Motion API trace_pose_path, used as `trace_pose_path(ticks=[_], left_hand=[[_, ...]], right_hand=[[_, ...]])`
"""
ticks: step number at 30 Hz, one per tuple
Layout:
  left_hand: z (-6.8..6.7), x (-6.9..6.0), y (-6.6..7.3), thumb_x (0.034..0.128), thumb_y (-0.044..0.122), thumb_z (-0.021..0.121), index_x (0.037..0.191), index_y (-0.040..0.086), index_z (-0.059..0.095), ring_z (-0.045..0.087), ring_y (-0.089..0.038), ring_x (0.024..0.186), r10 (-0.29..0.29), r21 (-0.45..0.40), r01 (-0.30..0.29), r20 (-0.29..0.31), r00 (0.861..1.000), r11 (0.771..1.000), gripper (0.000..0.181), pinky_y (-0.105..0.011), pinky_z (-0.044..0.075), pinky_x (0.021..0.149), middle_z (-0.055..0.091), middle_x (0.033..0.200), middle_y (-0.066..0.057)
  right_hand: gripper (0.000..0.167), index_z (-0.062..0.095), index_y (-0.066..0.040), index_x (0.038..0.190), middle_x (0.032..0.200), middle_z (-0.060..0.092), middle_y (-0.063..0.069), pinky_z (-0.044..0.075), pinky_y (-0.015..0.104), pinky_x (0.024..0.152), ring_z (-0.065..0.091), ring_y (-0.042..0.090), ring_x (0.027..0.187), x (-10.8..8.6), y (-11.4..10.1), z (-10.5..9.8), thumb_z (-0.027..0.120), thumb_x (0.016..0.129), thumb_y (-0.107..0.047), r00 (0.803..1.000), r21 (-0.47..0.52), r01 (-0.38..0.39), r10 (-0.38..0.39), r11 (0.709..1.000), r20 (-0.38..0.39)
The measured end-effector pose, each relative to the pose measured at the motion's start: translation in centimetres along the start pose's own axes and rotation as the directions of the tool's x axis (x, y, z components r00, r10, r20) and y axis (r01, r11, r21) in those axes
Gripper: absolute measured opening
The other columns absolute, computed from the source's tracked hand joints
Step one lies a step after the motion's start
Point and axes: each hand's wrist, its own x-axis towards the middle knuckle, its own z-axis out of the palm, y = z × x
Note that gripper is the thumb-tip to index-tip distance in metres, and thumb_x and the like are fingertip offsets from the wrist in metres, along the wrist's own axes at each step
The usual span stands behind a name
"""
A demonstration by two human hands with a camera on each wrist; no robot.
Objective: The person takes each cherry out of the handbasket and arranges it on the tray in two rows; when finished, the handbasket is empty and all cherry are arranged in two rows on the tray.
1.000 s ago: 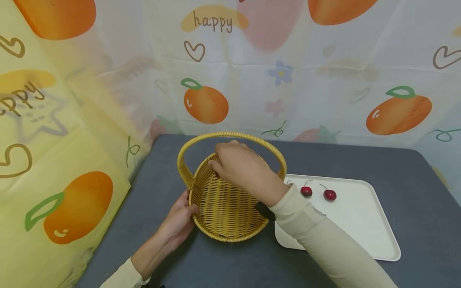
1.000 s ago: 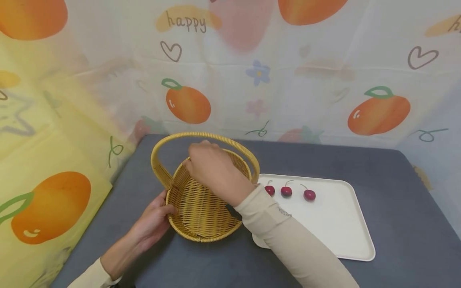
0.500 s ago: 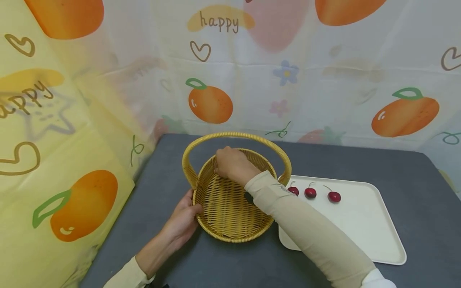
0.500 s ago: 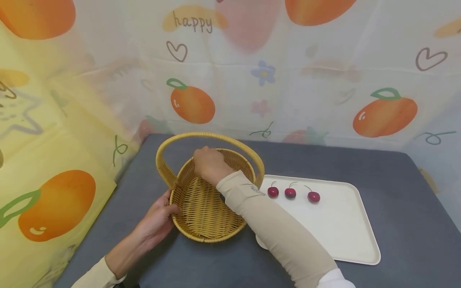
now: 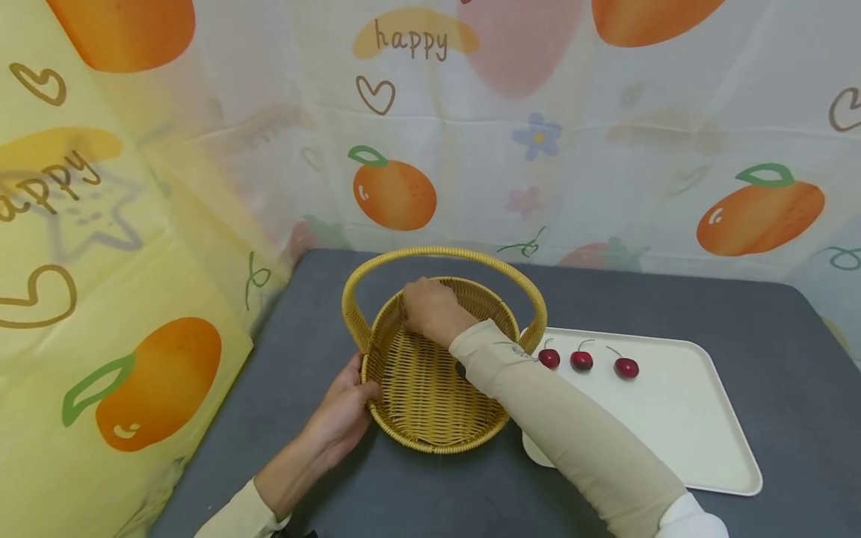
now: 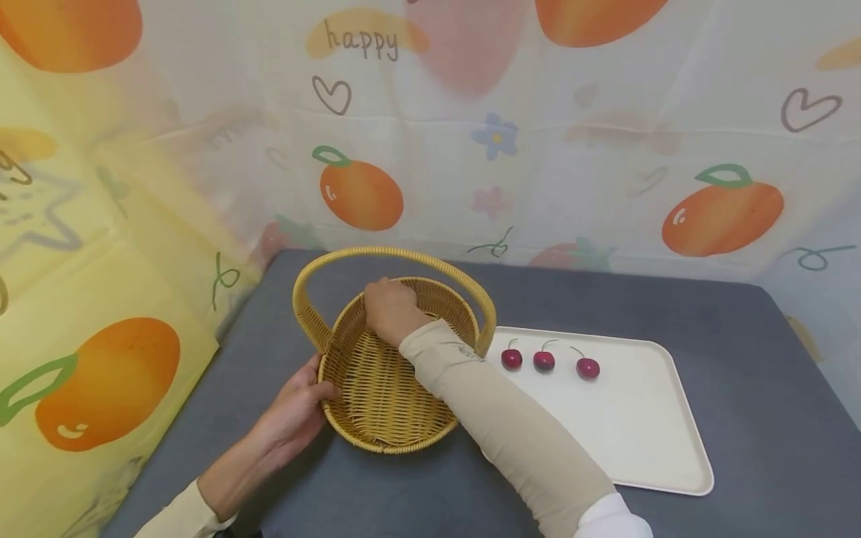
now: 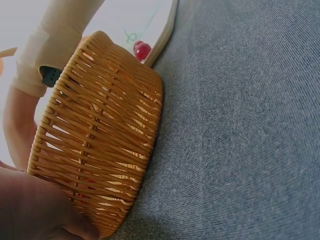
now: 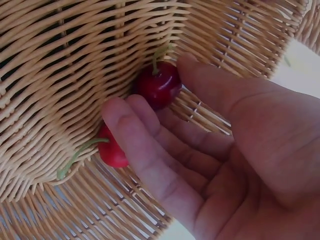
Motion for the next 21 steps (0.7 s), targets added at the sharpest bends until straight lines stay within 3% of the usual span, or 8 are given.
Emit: trace_pose_path(ticks=[5, 9, 12, 15, 21], left_hand=[[0.2, 0.2, -0.1, 0.087, -0.017, 0.04, 0.169, 0.006, -0.002, 0.01, -0.028, 0.159, -0.008, 0.008, 0.008, 0.01, 1.0, 1.0, 0.094, -0.047, 0.009, 0.128, 0.011, 0.174, -0.016], [0.2, 0.2, -0.1, 0.0874, -0.016, 0.04, 0.169, 0.007, -0.004, 0.008, -0.028, 0.159, -0.01, 0.015, 0.01, 0.011, 1.0, 1.0, 0.095, -0.047, 0.008, 0.128, 0.009, 0.174, -0.015], [0.1, 0.2, -0.1, 0.0878, -0.016, 0.04, 0.169, 0.007, -0.004, 0.008, -0.027, 0.159, -0.01, 0.019, 0.01, 0.011, 1.0, 1.0, 0.095, -0.047, 0.008, 0.128, 0.01, 0.174, -0.014], [-0.1, 0.1, -0.1, 0.0885, -0.016, 0.04, 0.169, 0.008, -0.003, 0.009, -0.027, 0.159, -0.012, 0.03, 0.011, 0.009, 1.0, 0.999, 0.094, -0.047, 0.009, 0.128, 0.01, 0.174, -0.014], [-0.4, -0.1, 0.0, 0.0887, -0.016, 0.039, 0.169, 0.008, -0.002, 0.011, -0.026, 0.159, -0.024, 0.04, 0.024, 0.0, 1.0, 0.999, 0.093, -0.047, 0.01, 0.128, 0.011, 0.174, -0.012]], right_hand=[[0.014, 0.072, -0.011, 0.088, 0.076, 0.064, 0.002, 0.049, 0.029, 0.055, 0.059, 0.015, 0.061, -0.7, 0.3, -0.2, 0.079, 0.095, -0.021, 1.0, 0.048, 0.007, -0.008, 0.999, 0.022], [0.033, 0.054, -0.015, 0.071, 0.066, 0.045, -0.001, 0.036, 0.027, 0.05, 0.039, 0.012, 0.054, -2.0, 0.1, -0.6, 0.071, 0.097, -0.008, 0.999, 0.077, 0.042, -0.042, 0.996, 0.005], [0.032, 0.051, -0.014, 0.073, 0.071, 0.043, 0.0, 0.033, 0.027, 0.05, 0.035, 0.013, 0.057, -3.3, -0.4, -1.3, 0.066, 0.098, -0.002, 0.997, 0.058, 0.079, -0.078, 0.995, -0.025], [0.024, 0.059, -0.012, 0.079, 0.075, 0.052, 0.002, 0.039, 0.026, 0.051, 0.043, 0.013, 0.059, -5.0, -0.9, -2.1, 0.065, 0.1, -0.002, 0.988, 0.018, 0.131, -0.129, 0.991, -0.082], [0.011, 0.069, -0.01, 0.092, 0.087, 0.068, 0.007, 0.055, 0.032, 0.058, 0.065, 0.019, 0.073, -9.1, -1.7, -3.3, 0.065, 0.1, -0.003, 0.945, -0.109, 0.223, -0.242, 0.969, -0.218]])
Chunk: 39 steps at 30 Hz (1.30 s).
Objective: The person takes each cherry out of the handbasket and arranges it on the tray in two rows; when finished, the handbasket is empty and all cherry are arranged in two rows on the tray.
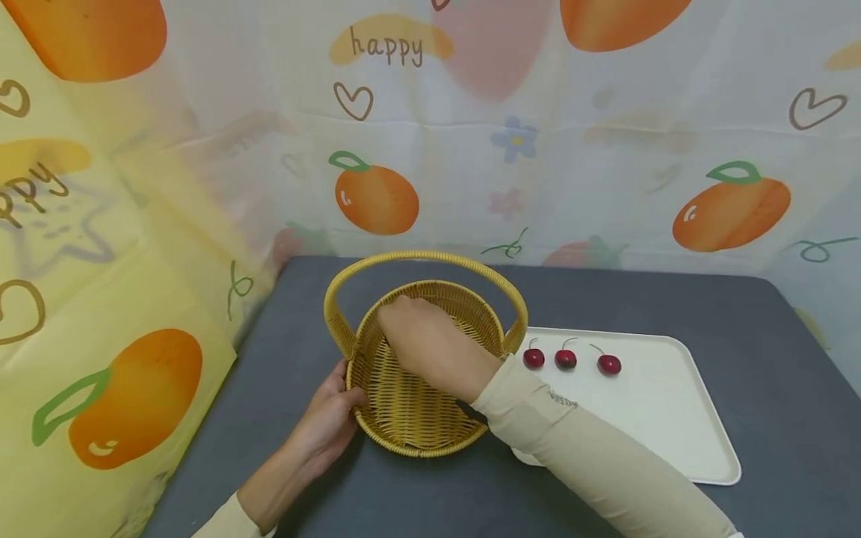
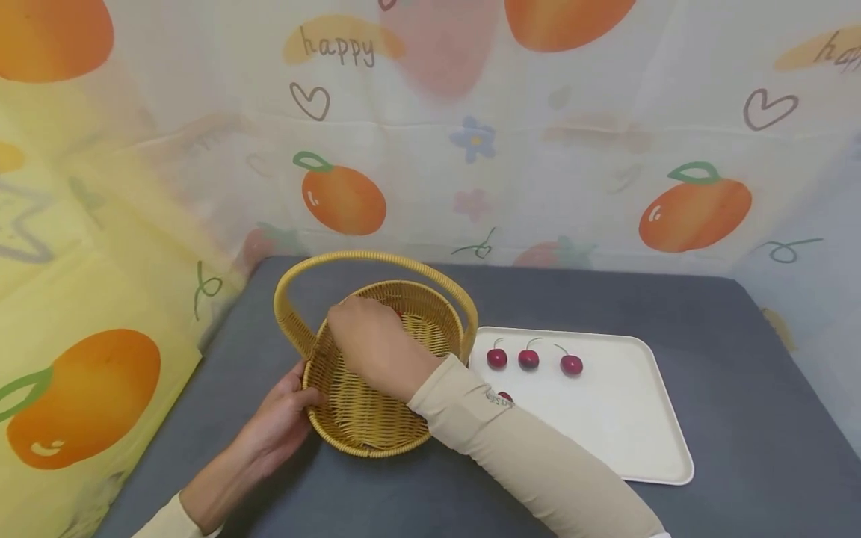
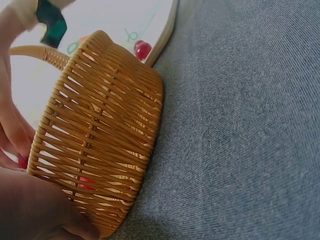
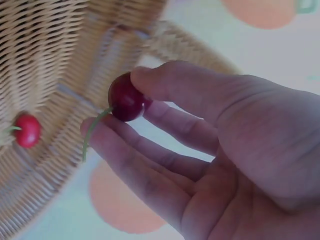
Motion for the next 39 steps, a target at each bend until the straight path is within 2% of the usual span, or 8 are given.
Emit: trace_pose_path(ticks=[4, 9, 13, 17, 21, 27, 33, 39], left_hand=[[0.0, -0.1, 0.1, 0.0887, -0.016, 0.039, 0.169, 0.008, -0.002, 0.014, -0.027, 0.158, -0.004, -0.007, 0.004, -0.001, 1.0, 1.0, 0.093, -0.048, 0.011, 0.128, 0.014, 0.173, -0.013], [0.1, 0.0, 0.2, 0.0891, -0.015, 0.04, 0.169, 0.01, -0.001, 0.017, -0.026, 0.157, -0.029, -0.01, 0.029, 0.003, 1.0, 1.0, 0.094, -0.048, 0.014, 0.127, 0.019, 0.171, -0.01], [0.1, -0.1, 0.3, 0.0893, -0.015, 0.04, 0.169, 0.01, 0.0, 0.018, -0.027, 0.157, -0.031, -0.007, 0.031, -0.002, 1.0, 0.999, 0.093, -0.049, 0.015, 0.127, 0.018, 0.171, -0.011], [0.0, -0.1, 0.3, 0.0896, -0.016, 0.04, 0.169, 0.009, -0.002, 0.013, -0.025, 0.158, -0.031, -0.008, 0.031, -0.004, 1.0, 0.999, 0.093, -0.048, 0.013, 0.127, 0.012, 0.174, -0.012], [0.1, 0.0, 0.3, 0.0896, -0.016, 0.04, 0.169, 0.009, -0.003, 0.012, -0.024, 0.158, -0.029, -0.01, 0.029, -0.001, 1.0, 1.0, 0.093, -0.047, 0.012, 0.127, 0.01, 0.174, -0.012], [0.2, 0.2, 0.3, 0.0893, -0.016, 0.039, 0.169, 0.008, -0.003, 0.013, -0.025, 0.158, -0.027, -0.011, 0.027, 0.012, 1.0, 1.0, 0.093, -0.047, 0.012, 0.127, 0.011, 0.174, -0.013], [0.1, 0.2, 0.2, 0.0883, -0.017, 0.039, 0.169, 0.008, -0.002, 0.013, -0.024, 0.158, -0.025, -0.01, 0.025, 0.006, 1.0, 1.0, 0.094, -0.047, 0.011, 0.127, 0.011, 0.174, -0.013], [0.0, 0.2, 0.1, 0.0872, -0.017, 0.04, 0.168, 0.007, -0.001, 0.014, -0.025, 0.158, -0.024, -0.02, 0.024, 0.005, 1.0, 1.0, 0.094, -0.047, 0.012, 0.127, 0.014, 0.173, -0.013]], right_hand=[[0.01, 0.071, -0.012, 0.105, 0.096, 0.069, 0.007, 0.059, 0.036, 0.063, 0.07, 0.024, 0.084, -2.3, -0.8, -1.3, 0.067, 0.099, -0.003, 0.999, -0.02, 0.019, -0.019, 1.0, -0.035], [0.023, 0.07, -0.015, 0.119, 0.098, 0.065, 0.002, 0.057, 0.034, 0.069, 0.066, 0.019, 0.086, -5.4, -1.2, -2.8, 0.073, 0.097, -0.008, 0.996, -0.07, 0.061, -0.065, 0.996, -0.053], [0.028, 0.07, -0.018, 0.119, 0.098, 0.064, -0.003, 0.056, 0.033, 0.078, 0.064, 0.016, 0.088, -7.9, -0.9, -3.6, 0.079, 0.093, -0.013, 0.988, -0.105, 0.11, -0.12, 0.988, -0.094], [0.034, 0.069, -0.02, 0.121, 0.106, 0.065, -0.004, 0.056, 0.031, 0.085, 0.065, 0.015, 0.096, -10.6, 0.0, -4.0, 0.081, 0.09, -0.013, 0.977, -0.065, 0.16, -0.167, 0.985, -0.135], [0.034, 0.069, -0.021, 0.121, 0.11, 0.063, -0.006, 0.056, 0.027, 0.082, 0.064, 0.011, 0.097, -13.3, 1.5, -3.8, 0.08, 0.09, -0.011, 0.971, 0.031, 0.181, -0.173, 0.983, -0.166], [0.04, 0.067, -0.027, 0.126, 0.119, 0.06, -0.015, 0.054, 0.018, 0.078, 0.06, -0.001, 0.098, -17.6, 4.7, -2.9, 0.078, 0.092, -0.009, 0.967, 0.161, 0.162, -0.124, 0.974, -0.222], [0.052, 0.063, -0.035, 0.127, 0.126, 0.057, -0.024, 0.049, 0.012, 0.073, 0.058, -0.008, 0.093, -21.0, 8.3, -1.9, 0.073, 0.09, 0.001, 0.965, 0.176, 0.137, -0.091, 0.975, -0.245], [0.059, 0.065, -0.036, 0.125, 0.125, 0.059, -0.024, 0.048, 0.012, 0.071, 0.062, -0.006, 0.088, -22.9, 11.6, 0.1, 0.08, 0.082, 0.002, 0.968, 0.093, 0.086, -0.061, 0.992, -0.245]])
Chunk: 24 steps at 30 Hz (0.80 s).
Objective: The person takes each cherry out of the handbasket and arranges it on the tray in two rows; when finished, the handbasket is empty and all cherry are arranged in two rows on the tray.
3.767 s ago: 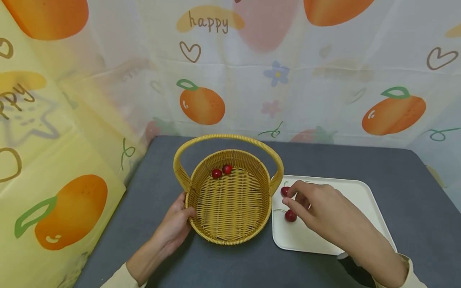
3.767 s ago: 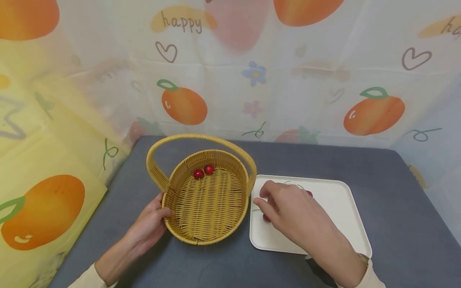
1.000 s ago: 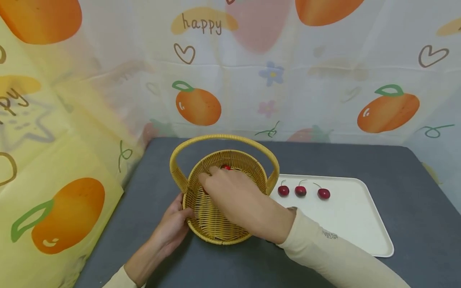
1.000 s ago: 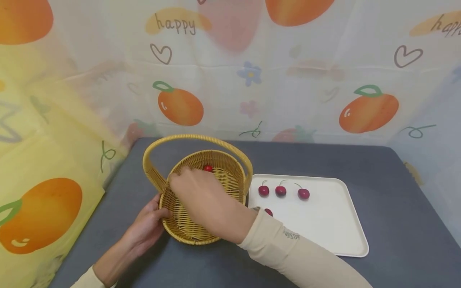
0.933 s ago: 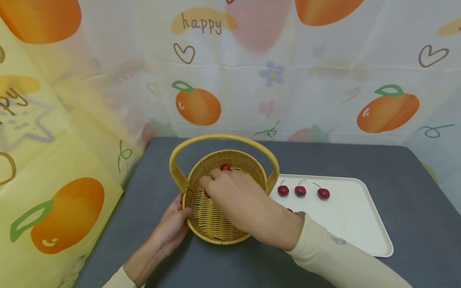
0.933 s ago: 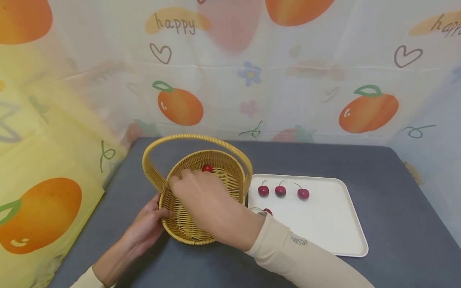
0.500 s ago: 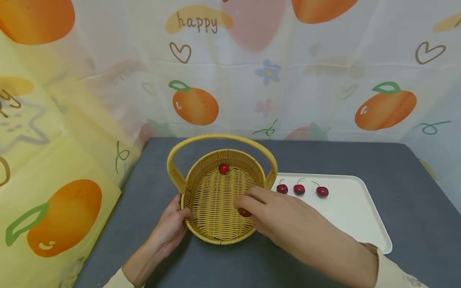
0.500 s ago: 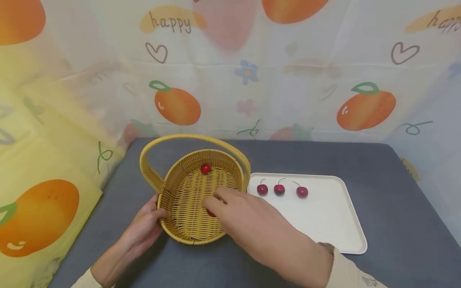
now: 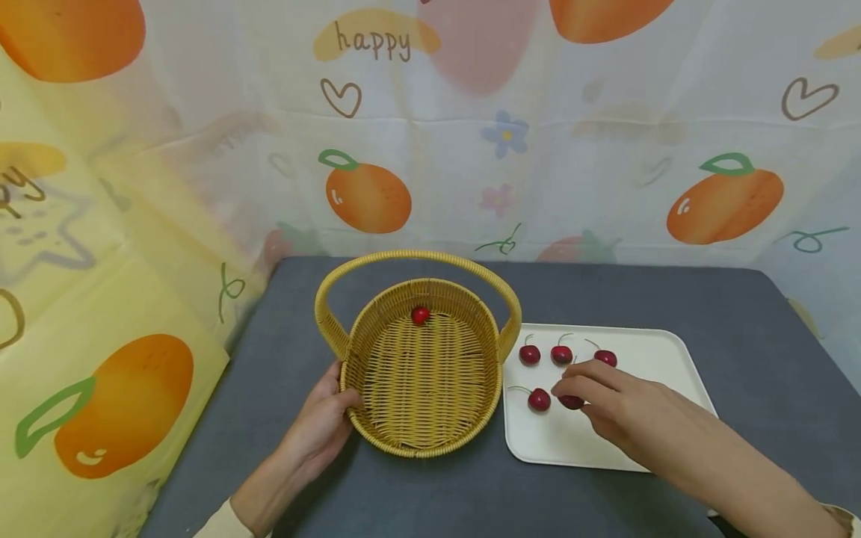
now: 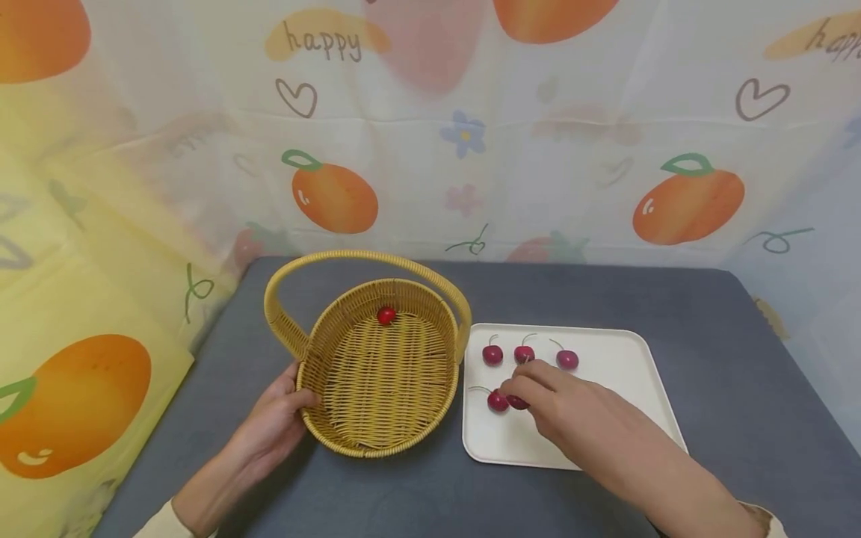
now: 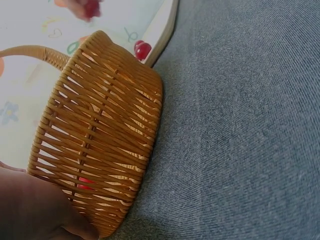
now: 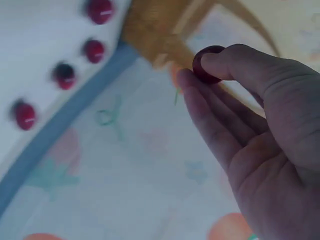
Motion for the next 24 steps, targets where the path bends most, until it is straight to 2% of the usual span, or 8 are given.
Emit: trace_pose_path(ticks=[2, 8, 13, 18, 24], left_hand=[[0.1, 0.0, 0.0, 0.0875, -0.017, 0.04, 0.169, 0.007, -0.002, 0.013, -0.025, 0.158, -0.001, 0.001, 0.001, 0.001, 1.0, 1.0, 0.095, -0.047, 0.012, 0.127, 0.012, 0.173, -0.013], [0.2, 0.0, 0.2, 0.0888, -0.017, 0.04, 0.169, 0.007, -0.002, 0.012, -0.024, 0.158, -0.008, 0.01, 0.008, -0.006, 1.0, 1.0, 0.094, -0.046, 0.011, 0.127, 0.01, 0.174, -0.013], [0.1, -0.1, 0.2, 0.089, -0.017, 0.039, 0.168, 0.006, 0.0, 0.013, -0.025, 0.158, 0.0, 0.01, 0.0, -0.002, 1.0, 1.0, 0.092, -0.047, 0.011, 0.127, 0.013, 0.173, -0.014], [0.2, -0.1, 0.3, 0.0911, -0.015, 0.04, 0.169, 0.007, -0.002, 0.012, -0.025, 0.158, -0.013, 0.013, 0.013, -0.002, 1.0, 1.0, 0.091, -0.047, 0.012, 0.127, 0.01, 0.174, -0.014], [0.2, -0.1, 0.3, 0.0916, -0.015, 0.04, 0.169, 0.008, -0.004, 0.01, -0.027, 0.159, -0.015, 0.016, 0.015, 0.005, 1.0, 1.0, 0.092, -0.047, 0.012, 0.127, 0.008, 0.174, -0.014]], right_hand=[[0.059, 0.066, -0.035, 0.122, 0.122, 0.06, -0.024, 0.049, 0.013, 0.071, 0.062, -0.005, 0.089, -0.6, 1.0, 0.6, 0.082, 0.08, 0.002, 1.0, -0.032, -0.009, 0.009, 0.999, 0.001], [0.058, 0.067, -0.028, 0.121, 0.122, 0.062, -0.013, 0.057, 0.023, 0.073, 0.065, 0.005, 0.098, -1.8, 3.3, 2.4, 0.085, 0.078, 0.005, 0.996, -0.044, 0.006, -0.003, 0.999, 0.084], [0.061, 0.067, -0.024, 0.123, 0.124, 0.062, -0.009, 0.059, 0.027, 0.078, 0.064, 0.01, 0.105, -2.1, 4.1, 3.6, 0.084, 0.075, 0.011, 0.985, -0.096, 0.038, -0.021, 0.995, 0.173], [0.058, 0.066, -0.021, 0.12, 0.124, 0.061, -0.004, 0.06, 0.033, 0.08, 0.066, 0.013, 0.102, -2.0, 4.7, 4.7, 0.082, 0.076, 0.014, 0.976, -0.149, 0.112, -0.081, 0.983, 0.203], [0.054, 0.064, -0.02, 0.118, 0.123, 0.062, 0.0, 0.06, 0.037, 0.084, 0.066, 0.017, 0.102, -1.8, 5.3, 5.5, 0.083, 0.078, 0.01, 0.963, -0.171, 0.113, -0.066, 0.979, 0.259]])
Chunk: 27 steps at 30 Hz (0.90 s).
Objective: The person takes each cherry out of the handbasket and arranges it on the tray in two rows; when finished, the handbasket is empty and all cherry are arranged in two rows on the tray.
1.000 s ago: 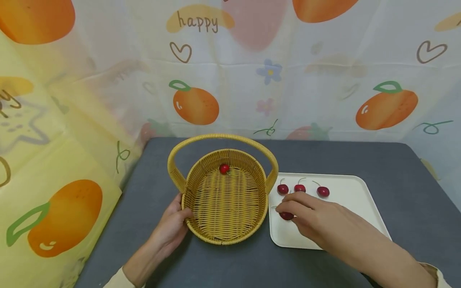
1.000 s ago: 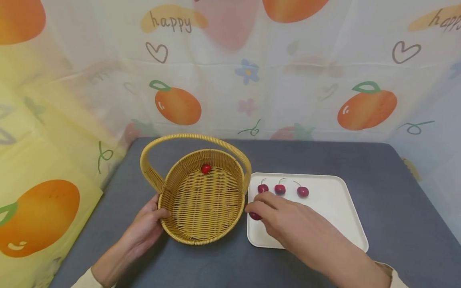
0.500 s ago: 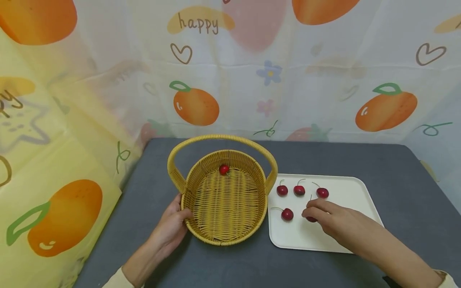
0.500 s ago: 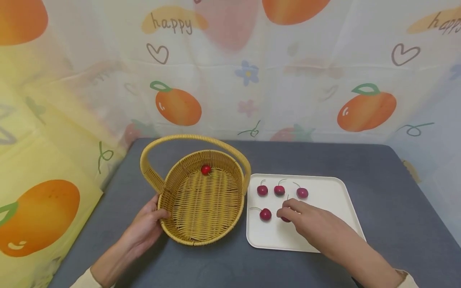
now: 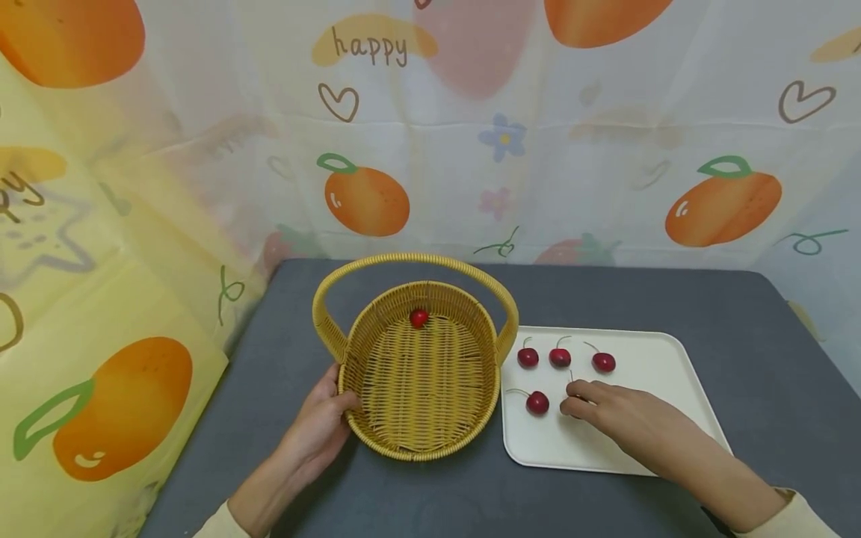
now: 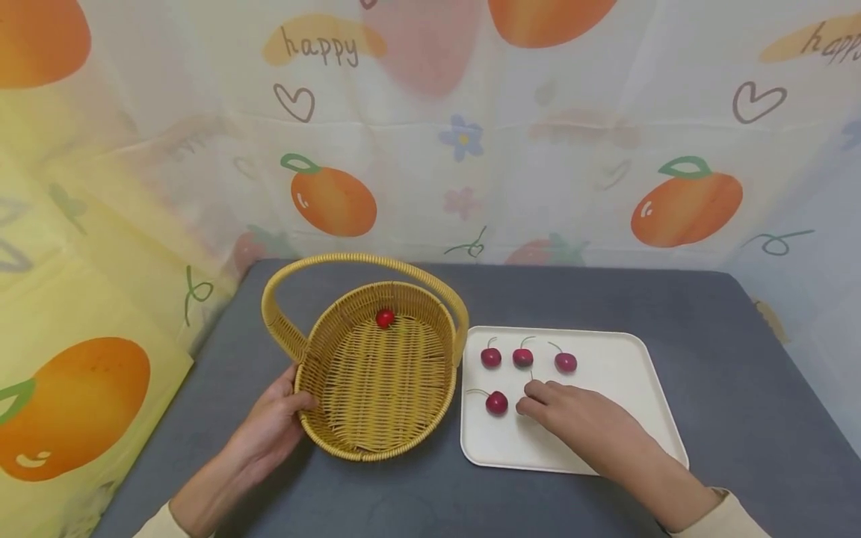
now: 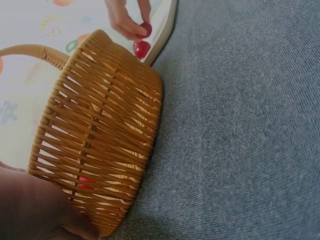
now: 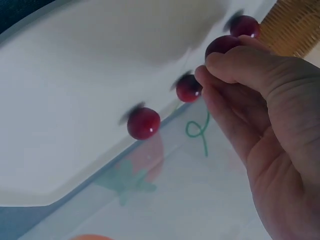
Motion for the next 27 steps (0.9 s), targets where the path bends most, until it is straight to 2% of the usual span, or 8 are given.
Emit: trace_pose_path(ticks=[11, 16, 21, 27], left_hand=[[-0.2, 0.0, -0.2, 0.0917, -0.015, 0.039, 0.169, 0.008, -0.005, 0.011, -0.026, 0.159, 0.002, -0.008, -0.002, 0.008, 1.0, 1.0, 0.092, -0.047, 0.011, 0.128, 0.008, 0.174, -0.014], [-0.1, -0.1, -0.1, 0.0919, -0.015, 0.04, 0.169, 0.007, -0.006, 0.01, -0.026, 0.159, -0.002, -0.01, 0.002, 0.01, 1.0, 1.0, 0.092, -0.047, 0.01, 0.128, 0.008, 0.174, -0.014], [-0.1, -0.2, 0.0, 0.0916, -0.015, 0.04, 0.169, 0.008, -0.006, 0.009, -0.026, 0.159, 0.0, -0.01, 0.0, 0.017, 1.0, 1.0, 0.093, -0.047, 0.009, 0.128, 0.007, 0.175, -0.014], [-0.1, -0.2, 0.0, 0.0902, -0.016, 0.04, 0.169, 0.007, -0.003, 0.01, -0.024, 0.159, 0.001, -0.011, -0.001, 0.009, 1.0, 1.0, 0.093, -0.046, 0.009, 0.128, 0.009, 0.174, -0.013]], right_hand=[[0.052, 0.066, -0.018, 0.118, 0.123, 0.061, 0.0, 0.061, 0.033, 0.08, 0.063, 0.015, 0.104, 0.6, 0.2, 0.9, 0.085, 0.077, 0.008, 1.0, -0.027, 0.025, -0.025, 0.999, 0.0], [0.042, 0.069, -0.019, 0.115, 0.119, 0.063, -0.001, 0.061, 0.031, 0.076, 0.063, 0.014, 0.103, 0.7, 0.2, 1.1, 0.087, 0.081, -0.003, 1.0, -0.023, 0.021, -0.021, 1.0, -0.017], [0.031, 0.069, -0.02, 0.112, 0.114, 0.064, -0.003, 0.06, 0.031, 0.081, 0.064, 0.012, 0.097, 0.8, 0.1, 1.2, 0.085, 0.087, -0.012, 0.999, -0.006, 0.016, -0.016, 1.0, -0.028], [0.039, 0.068, -0.021, 0.121, 0.112, 0.065, -0.006, 0.061, 0.035, 0.083, 0.066, 0.012, 0.094, 1.0, 0.1, 1.1, 0.086, 0.087, -0.016, 0.999, 0.031, -0.034, 0.035, 0.999, -0.004]])
